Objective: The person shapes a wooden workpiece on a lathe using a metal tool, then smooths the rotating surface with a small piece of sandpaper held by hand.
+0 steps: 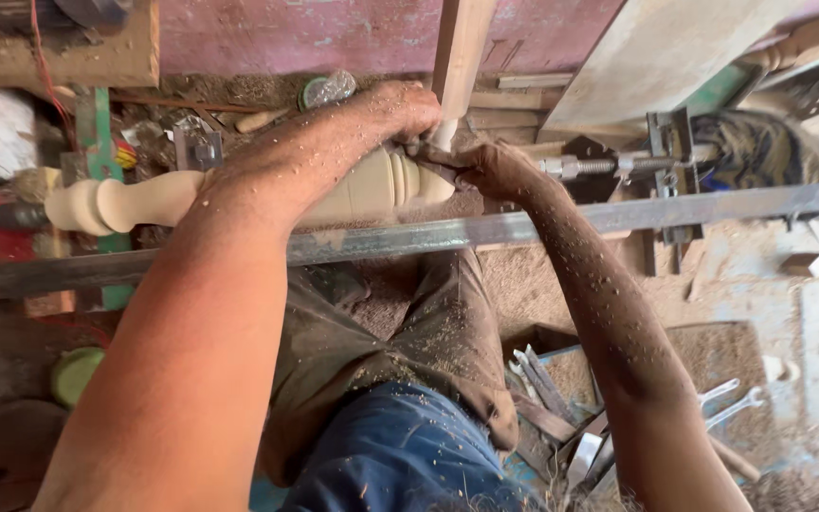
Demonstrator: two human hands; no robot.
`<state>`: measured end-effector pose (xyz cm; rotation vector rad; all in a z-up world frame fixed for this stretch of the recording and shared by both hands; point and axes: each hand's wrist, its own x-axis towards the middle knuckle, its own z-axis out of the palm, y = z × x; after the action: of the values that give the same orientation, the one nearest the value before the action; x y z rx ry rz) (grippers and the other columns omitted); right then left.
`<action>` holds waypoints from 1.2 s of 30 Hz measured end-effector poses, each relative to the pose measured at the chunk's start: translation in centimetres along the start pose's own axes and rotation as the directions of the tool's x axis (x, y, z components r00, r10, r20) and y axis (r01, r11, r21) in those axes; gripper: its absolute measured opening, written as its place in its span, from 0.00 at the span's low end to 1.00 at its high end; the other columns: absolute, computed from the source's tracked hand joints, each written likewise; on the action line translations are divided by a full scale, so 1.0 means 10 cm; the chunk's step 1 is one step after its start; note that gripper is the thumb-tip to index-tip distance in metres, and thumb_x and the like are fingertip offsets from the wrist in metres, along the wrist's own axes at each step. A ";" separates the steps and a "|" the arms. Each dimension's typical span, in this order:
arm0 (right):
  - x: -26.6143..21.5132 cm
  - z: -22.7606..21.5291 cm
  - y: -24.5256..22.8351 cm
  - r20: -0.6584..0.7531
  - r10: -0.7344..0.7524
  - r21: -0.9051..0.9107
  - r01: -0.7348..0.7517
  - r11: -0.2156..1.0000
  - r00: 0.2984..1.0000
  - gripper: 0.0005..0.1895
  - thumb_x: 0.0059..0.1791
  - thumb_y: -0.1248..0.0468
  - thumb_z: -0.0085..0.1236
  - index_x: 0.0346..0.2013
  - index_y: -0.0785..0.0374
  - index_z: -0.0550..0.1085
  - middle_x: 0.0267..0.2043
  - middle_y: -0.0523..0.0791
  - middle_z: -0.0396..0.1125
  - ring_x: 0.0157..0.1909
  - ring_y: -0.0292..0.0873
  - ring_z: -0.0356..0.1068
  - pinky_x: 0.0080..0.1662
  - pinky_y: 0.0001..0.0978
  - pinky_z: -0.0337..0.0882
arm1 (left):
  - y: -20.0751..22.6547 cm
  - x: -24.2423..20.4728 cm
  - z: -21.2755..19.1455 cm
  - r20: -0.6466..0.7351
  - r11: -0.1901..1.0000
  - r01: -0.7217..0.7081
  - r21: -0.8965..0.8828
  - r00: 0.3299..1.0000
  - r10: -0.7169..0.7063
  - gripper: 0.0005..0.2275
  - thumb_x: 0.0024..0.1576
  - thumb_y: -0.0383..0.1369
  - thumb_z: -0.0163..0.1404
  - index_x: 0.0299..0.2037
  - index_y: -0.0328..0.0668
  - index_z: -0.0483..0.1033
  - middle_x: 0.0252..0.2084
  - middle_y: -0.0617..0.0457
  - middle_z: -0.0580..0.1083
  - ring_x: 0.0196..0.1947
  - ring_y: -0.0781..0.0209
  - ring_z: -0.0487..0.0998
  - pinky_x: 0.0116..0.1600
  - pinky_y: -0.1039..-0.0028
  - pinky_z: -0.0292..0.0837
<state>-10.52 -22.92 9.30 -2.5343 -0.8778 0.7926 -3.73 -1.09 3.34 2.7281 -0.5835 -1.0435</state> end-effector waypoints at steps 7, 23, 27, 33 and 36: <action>0.01 -0.03 0.27 -0.073 0.092 0.376 -0.058 0.925 0.993 0.23 0.53 0.64 0.54 0.62 0.42 0.74 0.37 0.43 0.78 0.26 0.36 0.72 0.31 0.37 0.74 | 0.09 0.11 -0.23 -0.165 0.901 -0.074 0.427 0.974 0.158 0.07 0.53 0.36 0.60 0.30 0.43 0.83 0.30 0.51 0.77 0.34 0.58 0.77 0.60 0.55 0.64; -0.02 1.32 -0.06 -0.530 -0.011 -0.094 -0.046 0.995 0.848 0.34 0.54 0.67 0.56 0.73 0.39 0.61 0.28 0.40 0.74 0.17 0.34 0.61 0.19 0.25 0.60 | 0.09 -0.01 0.17 -0.248 0.887 -0.074 0.456 0.947 0.207 0.33 0.69 0.57 0.33 0.16 0.46 0.75 0.13 0.55 0.66 0.13 0.64 0.61 0.24 0.65 0.61; -0.06 1.22 -0.11 -0.560 0.013 0.009 -0.010 1.000 0.828 0.33 0.51 0.65 0.58 0.71 0.41 0.64 0.27 0.41 0.73 0.19 0.34 0.62 0.21 0.25 0.61 | 0.12 -0.06 0.14 -0.265 0.900 -0.059 0.431 0.946 0.189 0.29 0.67 0.54 0.38 0.18 0.44 0.74 0.13 0.54 0.66 0.12 0.63 0.62 0.22 0.65 0.62; -0.06 1.18 -0.02 -0.464 0.150 0.254 -0.032 0.967 0.873 0.18 0.58 0.62 0.53 0.64 0.49 0.71 0.36 0.46 0.77 0.19 0.33 0.69 0.20 0.29 0.70 | 0.06 0.03 0.18 -0.259 0.908 -0.059 0.414 0.949 0.180 0.26 0.64 0.53 0.42 0.19 0.45 0.75 0.15 0.54 0.69 0.13 0.61 0.65 0.25 0.65 0.59; -0.11 1.17 -0.04 -0.414 0.189 0.273 -0.077 0.959 0.891 0.16 0.58 0.60 0.54 0.62 0.52 0.73 0.34 0.48 0.78 0.22 0.36 0.72 0.27 0.31 0.74 | 0.05 0.11 0.17 -0.214 0.948 -0.051 0.315 0.969 0.123 0.26 0.66 0.52 0.41 0.23 0.44 0.77 0.18 0.54 0.69 0.17 0.61 0.64 0.25 0.64 0.66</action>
<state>-18.49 -21.76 0.72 -2.4166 -0.4267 0.3153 -4.31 -2.03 1.53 2.9963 -0.8823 -0.6444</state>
